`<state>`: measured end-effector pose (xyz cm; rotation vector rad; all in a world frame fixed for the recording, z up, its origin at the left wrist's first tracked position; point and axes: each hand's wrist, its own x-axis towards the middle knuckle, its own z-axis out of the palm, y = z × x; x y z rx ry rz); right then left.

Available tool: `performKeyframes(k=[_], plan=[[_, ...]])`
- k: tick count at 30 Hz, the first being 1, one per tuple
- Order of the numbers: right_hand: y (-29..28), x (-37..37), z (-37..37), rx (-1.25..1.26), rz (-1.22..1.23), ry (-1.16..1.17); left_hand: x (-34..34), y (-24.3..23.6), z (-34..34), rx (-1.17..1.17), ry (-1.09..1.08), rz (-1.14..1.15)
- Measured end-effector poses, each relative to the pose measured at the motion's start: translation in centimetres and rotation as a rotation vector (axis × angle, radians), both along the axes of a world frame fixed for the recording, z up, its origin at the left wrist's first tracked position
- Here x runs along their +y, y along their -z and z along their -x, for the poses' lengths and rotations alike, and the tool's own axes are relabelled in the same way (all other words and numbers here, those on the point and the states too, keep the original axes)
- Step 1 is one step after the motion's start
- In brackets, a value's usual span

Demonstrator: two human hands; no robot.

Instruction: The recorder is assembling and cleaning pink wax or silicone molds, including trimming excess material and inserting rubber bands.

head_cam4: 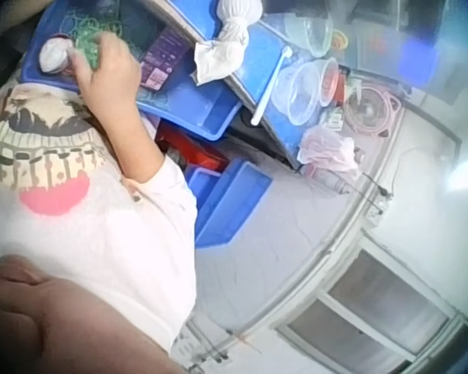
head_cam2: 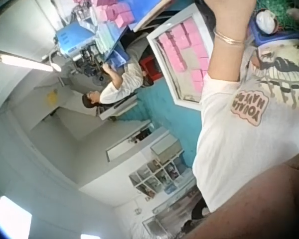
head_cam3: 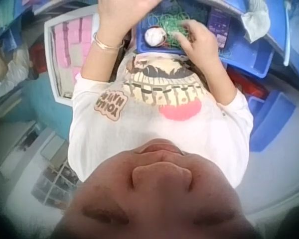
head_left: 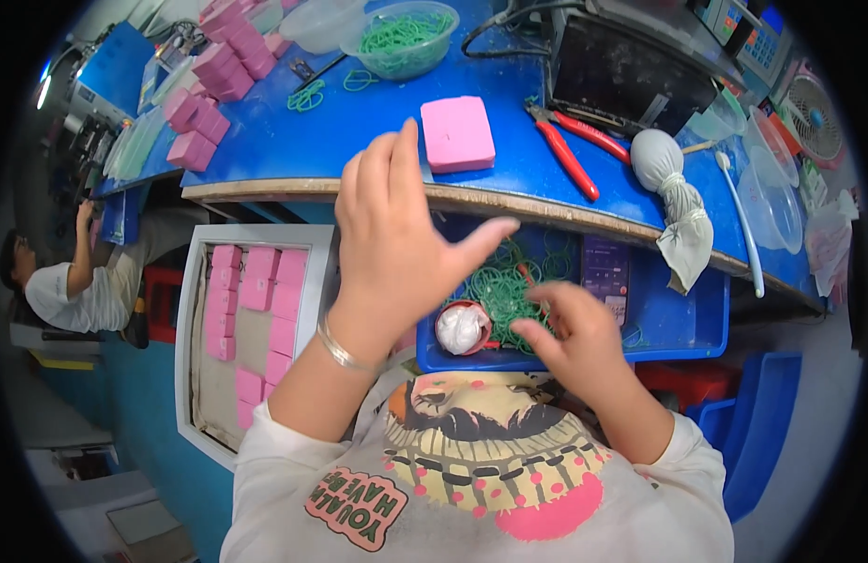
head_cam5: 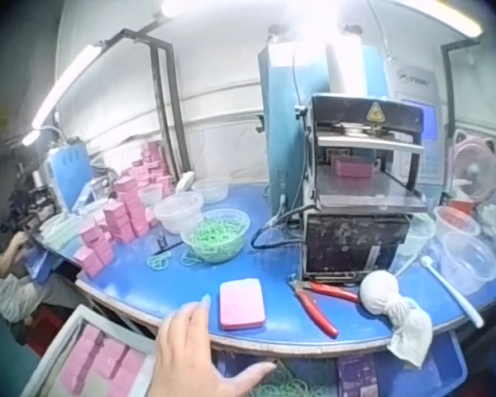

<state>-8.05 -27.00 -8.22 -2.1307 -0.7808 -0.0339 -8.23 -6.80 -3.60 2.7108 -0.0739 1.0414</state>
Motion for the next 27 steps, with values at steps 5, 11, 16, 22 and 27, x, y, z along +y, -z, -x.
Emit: performKeyframes(k=[5,11,16,22,27], plan=[[-1.1,1.0,-0.3,-0.194,-0.006,-0.232,0.5,-1.3,-5.7,0.237,-0.192,0.096],[-3.8,5.0,-5.8,-0.561,0.039,-0.032,2.4,-0.7,-5.2,0.230,-0.033,0.271],[-4.8,7.0,-8.4,-0.757,0.139,0.032,1.7,0.2,-0.3,0.030,0.368,0.949],[-4.7,6.3,-2.9,0.592,-0.617,-0.396,-0.3,0.9,3.1,-0.097,0.507,0.861],[-5.2,6.0,-2.7,0.987,-0.932,-0.275,-2.1,1.9,5.2,-0.273,0.724,0.596]])
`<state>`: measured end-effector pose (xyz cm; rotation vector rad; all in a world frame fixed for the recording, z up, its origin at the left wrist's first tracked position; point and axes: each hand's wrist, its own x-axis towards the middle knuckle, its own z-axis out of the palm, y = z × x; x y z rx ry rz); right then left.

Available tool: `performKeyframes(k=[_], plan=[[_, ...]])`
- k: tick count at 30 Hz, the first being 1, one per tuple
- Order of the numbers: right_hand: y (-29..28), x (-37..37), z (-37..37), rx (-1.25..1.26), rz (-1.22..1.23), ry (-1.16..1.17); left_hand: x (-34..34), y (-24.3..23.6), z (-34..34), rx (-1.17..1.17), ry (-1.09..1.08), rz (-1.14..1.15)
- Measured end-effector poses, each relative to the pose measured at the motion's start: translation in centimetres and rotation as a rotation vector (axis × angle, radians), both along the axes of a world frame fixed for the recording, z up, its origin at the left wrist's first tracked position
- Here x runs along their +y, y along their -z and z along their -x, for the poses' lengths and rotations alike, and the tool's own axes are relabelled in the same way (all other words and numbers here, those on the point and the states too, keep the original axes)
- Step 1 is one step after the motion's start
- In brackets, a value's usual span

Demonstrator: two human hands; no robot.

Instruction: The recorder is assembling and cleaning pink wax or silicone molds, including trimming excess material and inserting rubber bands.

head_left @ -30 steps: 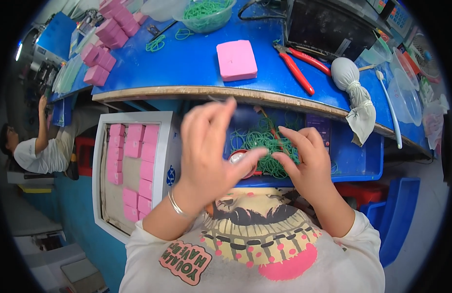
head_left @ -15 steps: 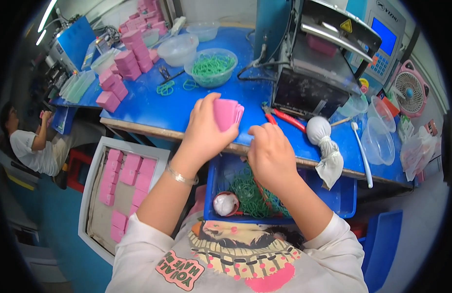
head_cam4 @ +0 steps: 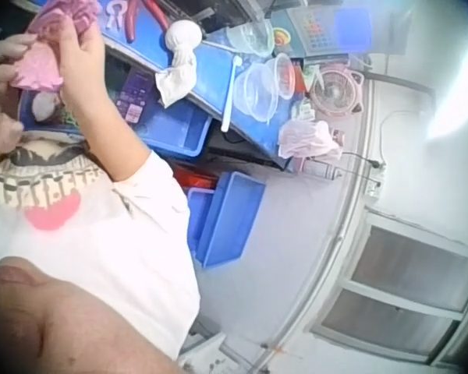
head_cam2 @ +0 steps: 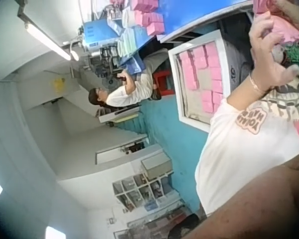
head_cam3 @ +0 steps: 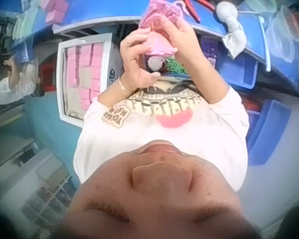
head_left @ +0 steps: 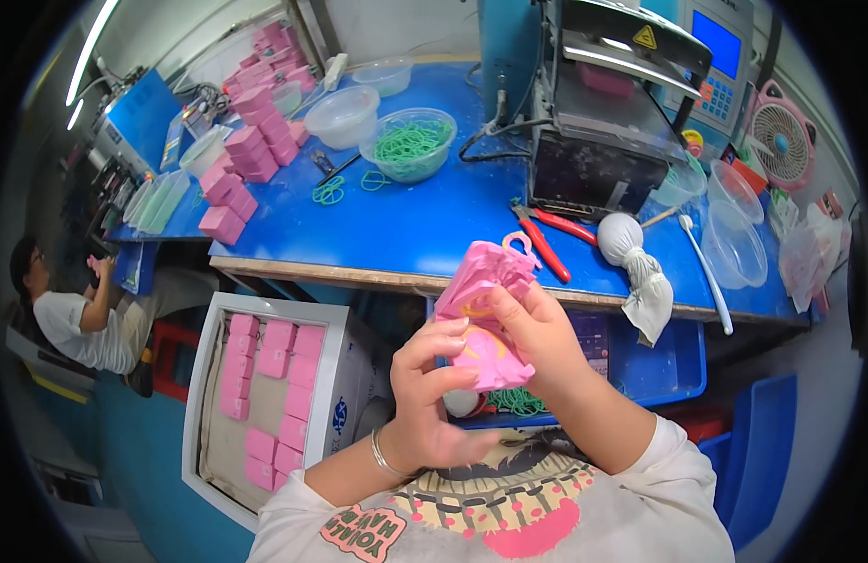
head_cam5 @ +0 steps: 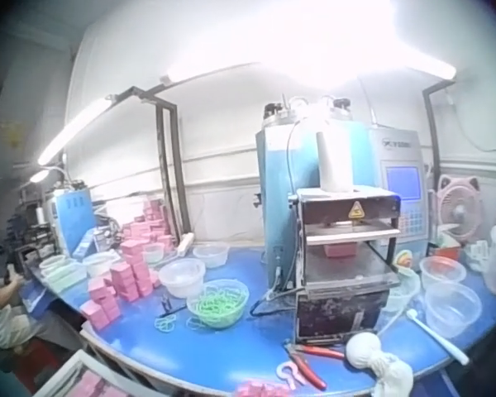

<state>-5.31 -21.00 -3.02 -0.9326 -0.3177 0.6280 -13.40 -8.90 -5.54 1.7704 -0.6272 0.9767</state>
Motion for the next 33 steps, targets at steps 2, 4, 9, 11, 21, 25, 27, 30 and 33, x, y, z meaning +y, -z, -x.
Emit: performKeyframes(k=[2,4,9,11,21,25,27,30,33], plan=[[-0.4,-0.6,0.4,-0.013,0.027,-0.015,0.4,0.6,0.8,0.108,0.122,0.344],[-0.5,-2.0,0.6,-0.616,0.323,-0.053,0.7,-1.9,-0.1,0.357,0.183,0.529],[-1.9,-3.1,0.1,-1.335,0.388,-0.029,2.0,-0.9,1.0,0.963,0.760,0.365],[-1.9,-2.9,0.4,-1.358,0.444,0.308,1.4,-0.4,1.5,1.038,0.813,0.476],[2.1,-5.1,2.0,-1.814,0.675,0.448,0.0,-0.3,-3.4,0.873,0.812,1.534],[1.5,-8.1,-1.3,-1.708,0.997,0.858,1.0,2.1,-3.6,0.832,0.876,1.472],[0.4,-10.6,-3.4,-1.463,1.340,1.044,0.9,2.0,-2.9,0.888,0.957,1.359],[0.7,-13.3,-5.6,-1.156,1.659,0.897,0.3,1.8,-2.6,0.934,1.043,1.285],[0.6,-13.5,-5.1,-1.226,1.595,0.881,0.4,2.2,-2.3,0.919,1.041,1.265]])
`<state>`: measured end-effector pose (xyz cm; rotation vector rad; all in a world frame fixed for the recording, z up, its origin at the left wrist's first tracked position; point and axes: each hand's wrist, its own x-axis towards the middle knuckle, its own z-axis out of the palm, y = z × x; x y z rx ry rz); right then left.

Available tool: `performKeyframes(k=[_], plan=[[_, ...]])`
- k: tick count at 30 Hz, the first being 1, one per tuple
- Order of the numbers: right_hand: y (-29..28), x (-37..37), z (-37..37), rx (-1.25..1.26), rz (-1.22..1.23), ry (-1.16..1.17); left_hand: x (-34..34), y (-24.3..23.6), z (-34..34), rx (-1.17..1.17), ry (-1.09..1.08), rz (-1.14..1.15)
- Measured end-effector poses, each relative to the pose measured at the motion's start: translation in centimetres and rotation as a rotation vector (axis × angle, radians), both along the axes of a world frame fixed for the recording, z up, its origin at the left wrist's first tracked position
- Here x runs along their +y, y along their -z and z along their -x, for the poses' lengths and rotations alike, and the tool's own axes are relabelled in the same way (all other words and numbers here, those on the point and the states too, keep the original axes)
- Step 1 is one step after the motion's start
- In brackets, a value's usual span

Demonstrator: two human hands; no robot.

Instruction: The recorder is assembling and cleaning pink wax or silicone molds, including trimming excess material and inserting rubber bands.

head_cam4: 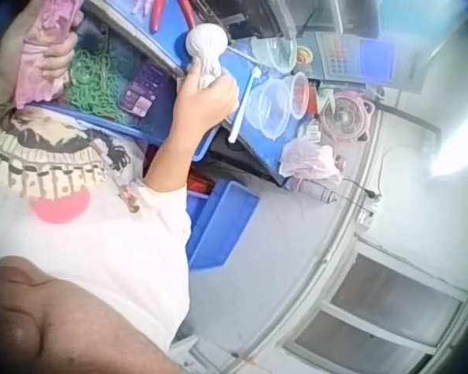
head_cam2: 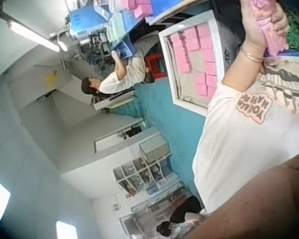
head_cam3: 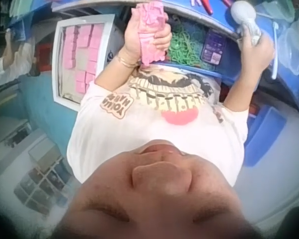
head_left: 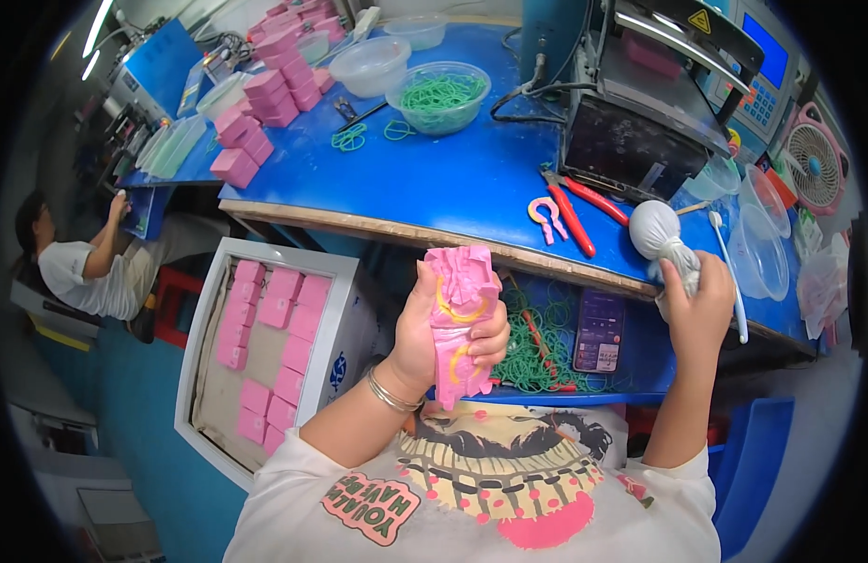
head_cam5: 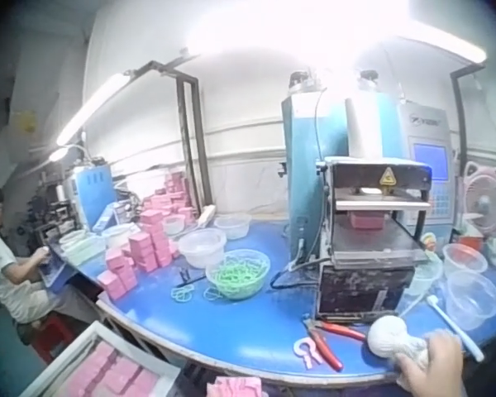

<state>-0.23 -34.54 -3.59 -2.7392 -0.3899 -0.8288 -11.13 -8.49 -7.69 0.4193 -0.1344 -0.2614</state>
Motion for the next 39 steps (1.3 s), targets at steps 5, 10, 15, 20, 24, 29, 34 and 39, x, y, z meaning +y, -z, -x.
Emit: performKeyframes(k=[5,10,15,20,24,29,34,39], plan=[[0.6,3.3,5.9,0.026,-0.943,-0.695,0.2,0.5,0.1,0.047,-0.016,0.044],[0.1,8.7,8.2,0.677,-0.541,-0.838,0.1,0.1,0.1,0.101,-0.364,-0.371],[0.0,9.4,9.3,0.564,-1.248,-0.937,1.5,-0.1,0.0,-0.215,0.007,0.074],[1.2,8.6,7.6,1.125,-0.911,-1.006,1.7,0.5,-0.1,0.110,-0.304,-0.389],[1.0,9.2,9.0,1.188,-1.066,-0.979,1.8,0.9,0.4,-0.020,-0.179,-0.205],[1.1,8.0,7.7,1.458,-1.380,-1.186,1.9,0.8,0.6,0.154,-0.312,-0.429],[2.4,9.8,8.3,1.684,-1.154,-0.666,1.2,1.5,-0.2,0.108,-0.324,-0.222],[-0.8,7.0,7.4,1.465,-1.530,-1.088,1.8,-0.4,-0.1,0.096,-0.165,-0.133]])
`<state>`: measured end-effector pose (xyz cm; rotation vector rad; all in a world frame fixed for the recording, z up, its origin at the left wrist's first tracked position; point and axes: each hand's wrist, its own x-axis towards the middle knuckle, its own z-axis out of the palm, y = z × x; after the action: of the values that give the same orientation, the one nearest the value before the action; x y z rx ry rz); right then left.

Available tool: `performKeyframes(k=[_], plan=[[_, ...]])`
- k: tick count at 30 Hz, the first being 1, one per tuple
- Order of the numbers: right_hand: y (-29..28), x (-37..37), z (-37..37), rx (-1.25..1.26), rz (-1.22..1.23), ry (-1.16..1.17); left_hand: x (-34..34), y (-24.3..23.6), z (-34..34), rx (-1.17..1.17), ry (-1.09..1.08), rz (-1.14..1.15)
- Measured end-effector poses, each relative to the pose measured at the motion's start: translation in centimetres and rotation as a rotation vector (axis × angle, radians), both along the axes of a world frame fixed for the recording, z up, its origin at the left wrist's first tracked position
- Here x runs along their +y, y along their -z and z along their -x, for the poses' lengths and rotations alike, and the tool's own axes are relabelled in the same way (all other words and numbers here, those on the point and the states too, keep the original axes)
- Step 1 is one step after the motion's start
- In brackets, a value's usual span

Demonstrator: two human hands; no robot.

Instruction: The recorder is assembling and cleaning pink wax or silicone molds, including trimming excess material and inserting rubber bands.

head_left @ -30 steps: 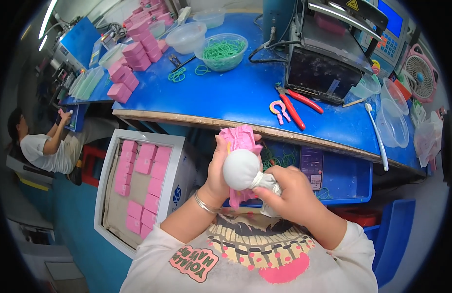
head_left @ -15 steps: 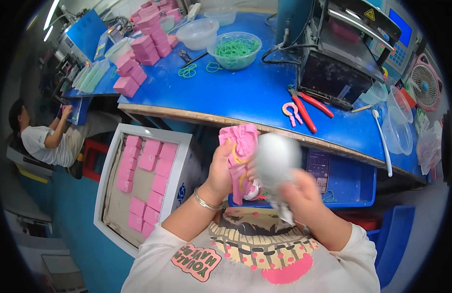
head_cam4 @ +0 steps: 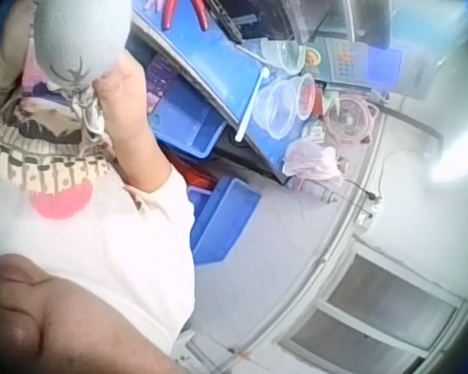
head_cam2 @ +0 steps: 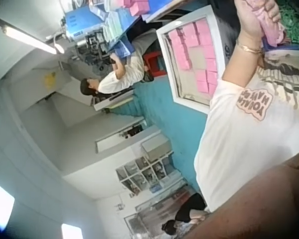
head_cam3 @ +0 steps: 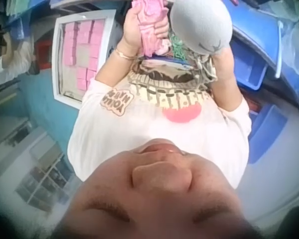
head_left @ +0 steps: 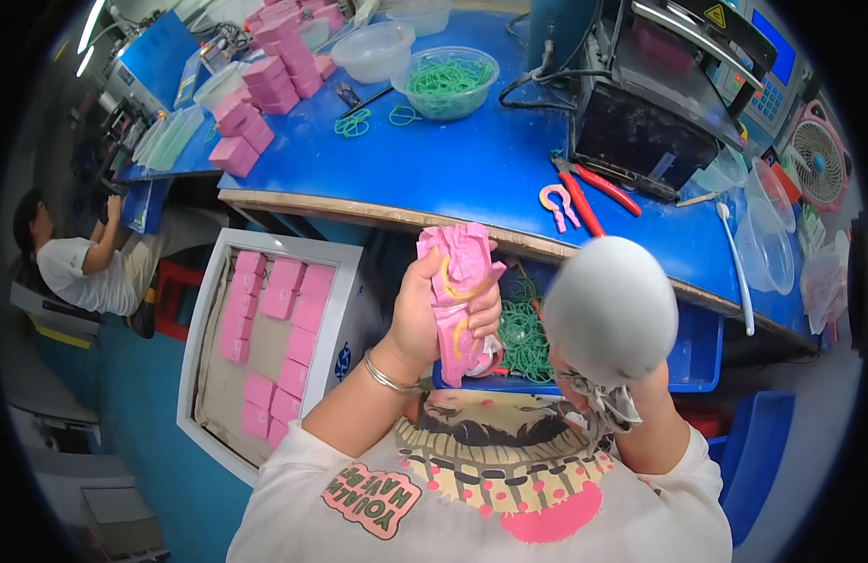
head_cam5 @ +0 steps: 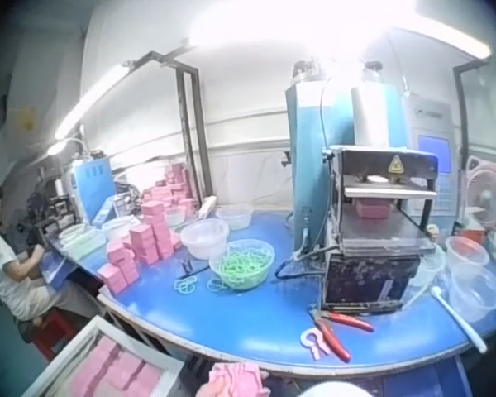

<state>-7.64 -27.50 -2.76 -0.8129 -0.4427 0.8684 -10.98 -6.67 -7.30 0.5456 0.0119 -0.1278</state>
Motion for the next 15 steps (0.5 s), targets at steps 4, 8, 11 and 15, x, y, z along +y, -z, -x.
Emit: performKeyframes(k=[4,8,11,15], plan=[[2.2,2.0,-0.1,-0.015,0.485,-0.089,-1.2,-0.8,0.1,0.045,-0.138,-0.351],[0.1,-1.4,-1.4,0.003,-0.046,-0.040,-0.6,-1.0,0.2,0.083,-0.023,-0.005],[0.2,-0.5,-0.1,-0.237,0.125,0.115,-1.9,-2.2,0.3,-0.042,0.054,-0.053],[1.5,0.1,-1.2,-0.425,0.450,0.172,-2.7,-2.1,0.1,0.231,-0.168,-0.318]])
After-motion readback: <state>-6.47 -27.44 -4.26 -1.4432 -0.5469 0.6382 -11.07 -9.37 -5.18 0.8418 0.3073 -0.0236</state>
